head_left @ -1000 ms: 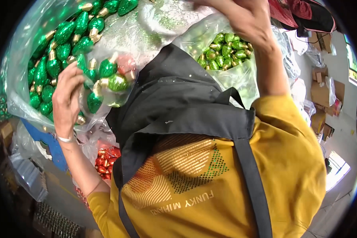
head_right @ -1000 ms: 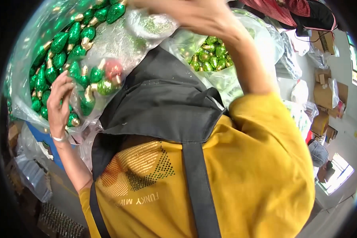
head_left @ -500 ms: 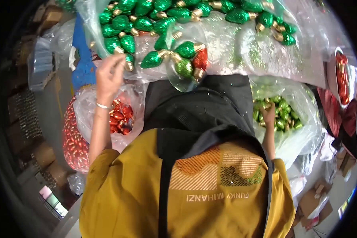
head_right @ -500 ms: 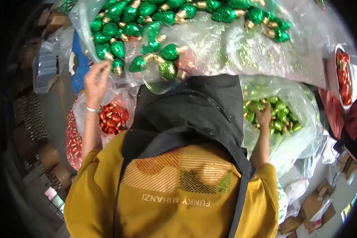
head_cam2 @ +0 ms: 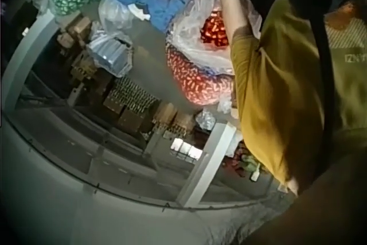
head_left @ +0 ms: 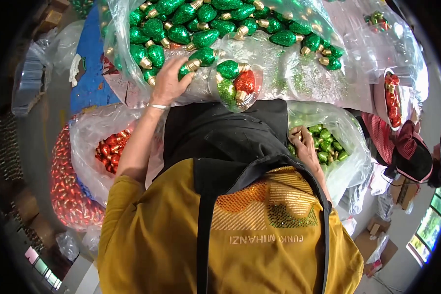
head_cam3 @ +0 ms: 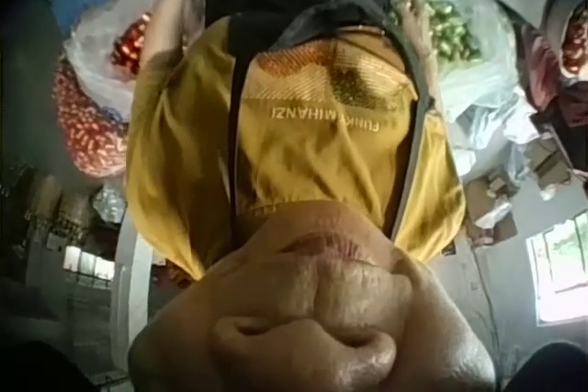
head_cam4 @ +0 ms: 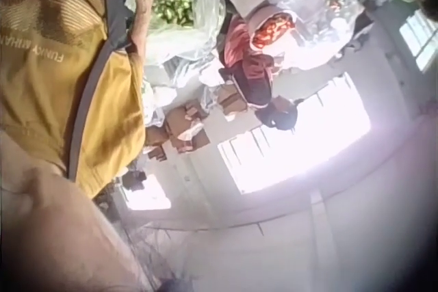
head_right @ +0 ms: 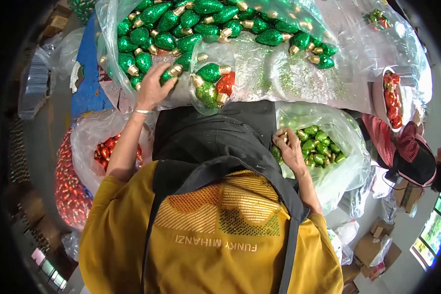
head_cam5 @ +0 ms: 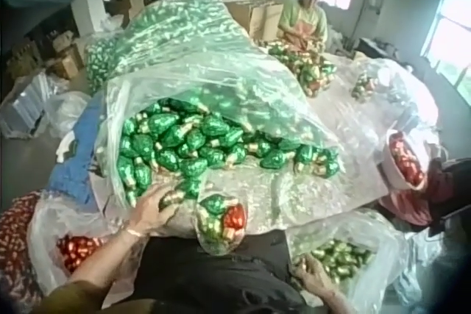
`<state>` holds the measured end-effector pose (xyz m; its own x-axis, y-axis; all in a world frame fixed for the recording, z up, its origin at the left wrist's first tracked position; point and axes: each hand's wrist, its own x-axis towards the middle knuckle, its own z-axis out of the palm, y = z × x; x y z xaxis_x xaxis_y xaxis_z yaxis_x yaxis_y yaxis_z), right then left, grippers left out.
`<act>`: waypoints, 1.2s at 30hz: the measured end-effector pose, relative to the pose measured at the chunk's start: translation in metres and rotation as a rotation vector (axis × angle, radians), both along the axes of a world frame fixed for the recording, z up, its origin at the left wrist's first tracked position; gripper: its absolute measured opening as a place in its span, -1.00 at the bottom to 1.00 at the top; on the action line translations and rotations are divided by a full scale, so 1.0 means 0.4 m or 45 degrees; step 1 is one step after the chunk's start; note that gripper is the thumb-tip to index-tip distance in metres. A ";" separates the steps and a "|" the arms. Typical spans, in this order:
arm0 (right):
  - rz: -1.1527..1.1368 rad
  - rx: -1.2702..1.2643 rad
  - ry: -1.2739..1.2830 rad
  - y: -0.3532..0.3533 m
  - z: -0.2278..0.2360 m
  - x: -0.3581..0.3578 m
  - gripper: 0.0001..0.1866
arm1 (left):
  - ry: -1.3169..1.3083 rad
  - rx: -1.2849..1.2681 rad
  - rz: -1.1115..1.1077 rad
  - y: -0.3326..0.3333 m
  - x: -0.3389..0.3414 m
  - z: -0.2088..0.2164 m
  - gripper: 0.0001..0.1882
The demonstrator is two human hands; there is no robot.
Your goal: Sorting and arranging colorful plastic ornaments into bags at a workstation.
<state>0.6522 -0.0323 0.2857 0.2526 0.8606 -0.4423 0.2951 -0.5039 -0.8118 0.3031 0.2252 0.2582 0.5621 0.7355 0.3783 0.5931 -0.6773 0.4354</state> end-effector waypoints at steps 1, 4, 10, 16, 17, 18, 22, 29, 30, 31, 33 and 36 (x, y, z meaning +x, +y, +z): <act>0.048 0.092 -0.004 0.014 0.030 -0.012 -0.85 | -0.168 -0.125 0.030 -0.013 -0.007 0.036 -0.53; 0.165 0.262 -0.016 0.082 0.147 -0.057 -0.87 | -0.509 -0.387 0.109 -0.043 -0.050 0.100 -0.56; 0.737 0.768 -0.652 0.311 0.285 -0.187 -0.76 | -1.697 -1.073 0.245 -0.052 -0.149 0.052 -0.57; 1.031 0.688 -0.945 0.419 0.238 -0.196 -0.70 | -1.425 -0.664 0.115 -0.047 -0.051 0.214 -0.57; 1.008 0.710 -0.911 0.427 0.243 -0.196 -0.71 | -1.372 -0.580 0.057 -0.050 -0.030 0.255 -0.57; 0.983 0.742 -0.940 0.414 0.245 -0.192 -0.71 | -1.337 -0.641 0.079 -0.061 -0.009 0.293 -0.54; 0.852 0.415 -0.376 0.416 0.352 -0.205 -0.51 | -1.207 -0.509 -0.225 -0.048 0.090 0.341 -0.44; 0.709 0.941 -0.230 0.393 0.413 -0.152 -0.56 | -0.526 -0.221 -0.414 -0.097 0.215 0.380 -0.20; 0.763 0.939 -0.312 0.388 0.424 -0.154 -0.63 | -0.495 -0.144 -0.431 -0.098 0.222 0.384 -0.19; 0.777 0.962 -0.334 0.378 0.424 -0.158 -0.63 | -0.461 -0.072 -0.433 -0.099 0.219 0.387 -0.19; 0.389 0.966 -0.214 0.352 0.410 -0.148 -0.68 | -0.503 0.144 -0.421 -0.097 0.173 0.408 -0.25; -0.095 0.998 -0.413 0.361 0.408 -0.054 -0.77 | -0.601 0.322 -0.018 -0.118 0.008 0.396 -0.48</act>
